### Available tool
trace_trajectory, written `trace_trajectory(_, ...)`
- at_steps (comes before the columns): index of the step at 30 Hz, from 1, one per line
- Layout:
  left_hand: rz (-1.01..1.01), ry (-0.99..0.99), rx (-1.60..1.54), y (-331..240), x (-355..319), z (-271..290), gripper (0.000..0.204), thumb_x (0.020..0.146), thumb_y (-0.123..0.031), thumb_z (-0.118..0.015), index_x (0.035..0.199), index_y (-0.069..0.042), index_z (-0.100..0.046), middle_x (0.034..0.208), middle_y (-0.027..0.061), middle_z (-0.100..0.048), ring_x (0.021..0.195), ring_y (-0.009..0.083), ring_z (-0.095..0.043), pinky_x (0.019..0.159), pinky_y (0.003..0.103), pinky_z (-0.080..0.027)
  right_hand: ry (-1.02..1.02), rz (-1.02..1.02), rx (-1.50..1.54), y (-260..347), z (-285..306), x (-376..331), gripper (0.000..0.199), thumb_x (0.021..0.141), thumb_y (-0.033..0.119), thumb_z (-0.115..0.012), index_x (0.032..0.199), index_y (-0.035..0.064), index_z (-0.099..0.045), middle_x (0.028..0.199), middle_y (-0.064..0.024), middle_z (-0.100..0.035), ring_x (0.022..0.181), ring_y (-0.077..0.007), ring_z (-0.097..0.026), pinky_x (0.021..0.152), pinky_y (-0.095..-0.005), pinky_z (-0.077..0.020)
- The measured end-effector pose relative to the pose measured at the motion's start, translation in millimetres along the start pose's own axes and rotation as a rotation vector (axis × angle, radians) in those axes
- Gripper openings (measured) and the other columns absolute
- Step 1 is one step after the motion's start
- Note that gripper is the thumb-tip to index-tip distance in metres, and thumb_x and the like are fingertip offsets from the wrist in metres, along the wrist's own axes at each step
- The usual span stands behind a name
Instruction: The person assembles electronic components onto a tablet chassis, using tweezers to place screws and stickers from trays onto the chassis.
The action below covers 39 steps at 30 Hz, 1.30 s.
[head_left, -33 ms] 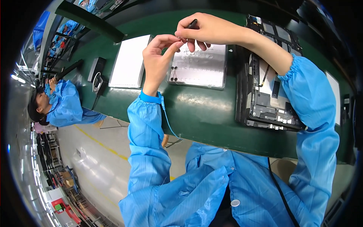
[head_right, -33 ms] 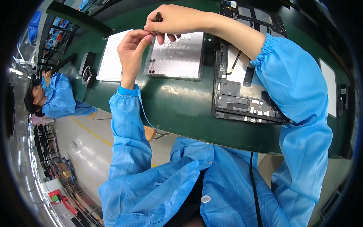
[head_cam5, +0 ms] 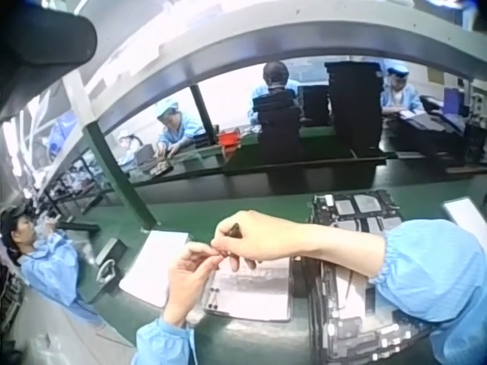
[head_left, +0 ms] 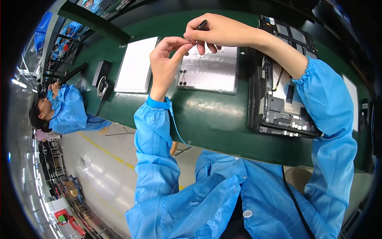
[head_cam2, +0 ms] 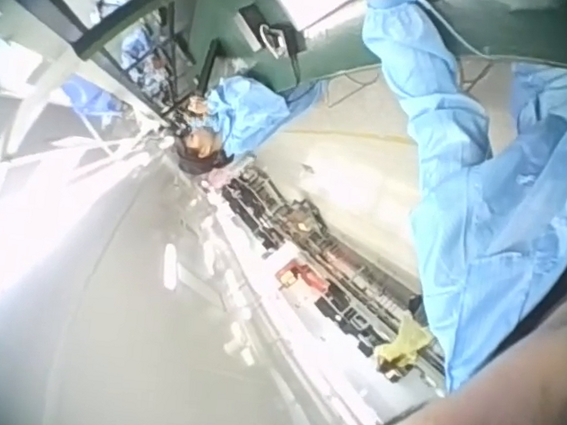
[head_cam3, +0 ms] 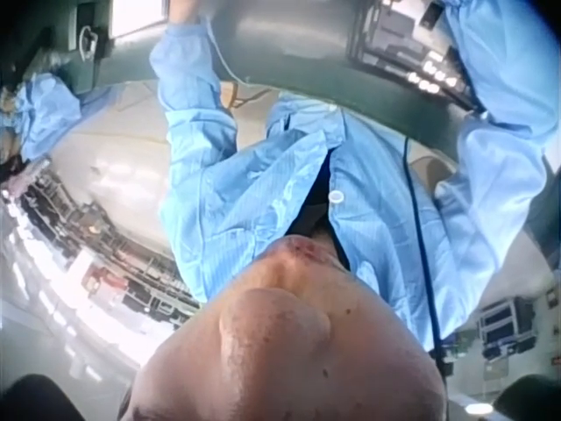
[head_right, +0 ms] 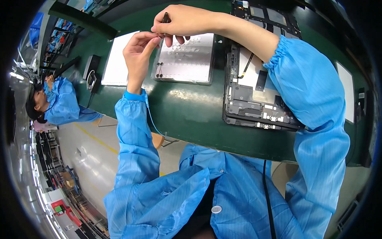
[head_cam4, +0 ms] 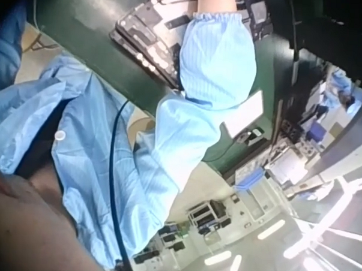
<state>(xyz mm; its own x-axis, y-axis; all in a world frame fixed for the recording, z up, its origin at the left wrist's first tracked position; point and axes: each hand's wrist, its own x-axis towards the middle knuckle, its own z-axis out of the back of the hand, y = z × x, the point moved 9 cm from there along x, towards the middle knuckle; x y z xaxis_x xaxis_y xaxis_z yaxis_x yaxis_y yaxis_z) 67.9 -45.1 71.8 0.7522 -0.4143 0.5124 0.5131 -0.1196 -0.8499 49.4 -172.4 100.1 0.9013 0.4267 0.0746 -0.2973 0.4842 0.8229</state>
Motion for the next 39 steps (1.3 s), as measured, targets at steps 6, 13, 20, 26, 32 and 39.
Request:
trace_trajectory(6, 0.021, 0.070, 0.094, 4, -1, -7, 0.010, 0.093, -0.001, -0.066, 0.102, 0.002, -0.062, 0.097, 0.0087, -0.069, 0.077, 0.0117, -0.063, 0.067, 0.024, -0.050, 0.004, -0.018, -0.032, -5, -2, 2, 0.031, 0.098, 0.031, -0.050, 0.090, 0.0076, -0.068, 0.072, -0.0039, -0.070, 0.055, -0.0111, -0.062, 0.052, -0.0258, -0.0480)
trace_trajectory(13, -0.098, 0.209, 0.303, 12, -1, -25, 0.011, 0.093, -0.005, -0.066, 0.100, 0.000, -0.059, 0.091, 0.0051, -0.066, 0.074, 0.0111, -0.062, 0.064, 0.025, -0.048, -0.113, -0.104, -0.283, -5, 16, -2, 0.031, 0.098, 0.029, -0.051, 0.091, 0.0035, -0.068, 0.070, -0.0069, -0.071, 0.051, -0.0140, -0.062, 0.053, -0.0273, -0.0493)
trace_trajectory(20, -0.226, 0.007, 0.368, -5, 0, -13, 0.019, 0.085, -0.003, -0.074, 0.102, -0.002, -0.064, 0.096, 0.0052, -0.068, 0.075, 0.0119, -0.062, 0.068, 0.026, -0.049, -0.085, -0.106, -0.201, -18, 12, 1, 0.032, 0.099, 0.030, -0.051, 0.093, 0.0031, -0.067, 0.070, -0.0069, -0.071, 0.049, -0.0133, -0.061, 0.052, -0.0274, -0.0486)
trace_trajectory(26, -0.230, -0.020, 0.362, -12, -4, -16, 0.017, 0.082, 0.000, -0.076, 0.095, -0.002, -0.066, 0.095, 0.0057, -0.068, 0.074, 0.0124, -0.062, 0.067, 0.026, -0.050, 0.009, -0.159, -0.097, -18, 3, 0, 0.032, 0.099, 0.031, -0.050, 0.093, 0.0051, -0.068, 0.071, -0.0056, -0.070, 0.051, -0.0110, -0.060, 0.051, -0.0269, -0.0470)
trace_trajectory(32, -0.253, 0.016, 0.354, -13, -5, -23, 0.016, 0.084, 0.004, -0.072, 0.096, 0.000, -0.064, 0.095, 0.0069, -0.067, 0.077, 0.0133, -0.063, 0.069, 0.026, -0.051, 0.062, -0.169, -0.012, -18, 0, -1, 0.032, 0.098, 0.030, -0.050, 0.093, 0.0045, -0.068, 0.072, -0.0054, -0.071, 0.051, -0.0106, -0.060, 0.052, -0.0261, -0.0471)
trace_trajectory(39, -0.204, 0.047, 0.435, -7, -3, -22, 0.012, 0.084, 0.000, -0.073, 0.092, 0.000, -0.064, 0.090, 0.0051, -0.066, 0.068, 0.0123, -0.058, 0.062, 0.026, -0.047, -0.011, -0.229, -0.149, -22, 12, -2, 0.029, 0.097, 0.028, -0.052, 0.089, 0.0050, -0.068, 0.070, -0.0063, -0.072, 0.050, -0.0117, -0.061, 0.050, -0.0272, -0.0470)
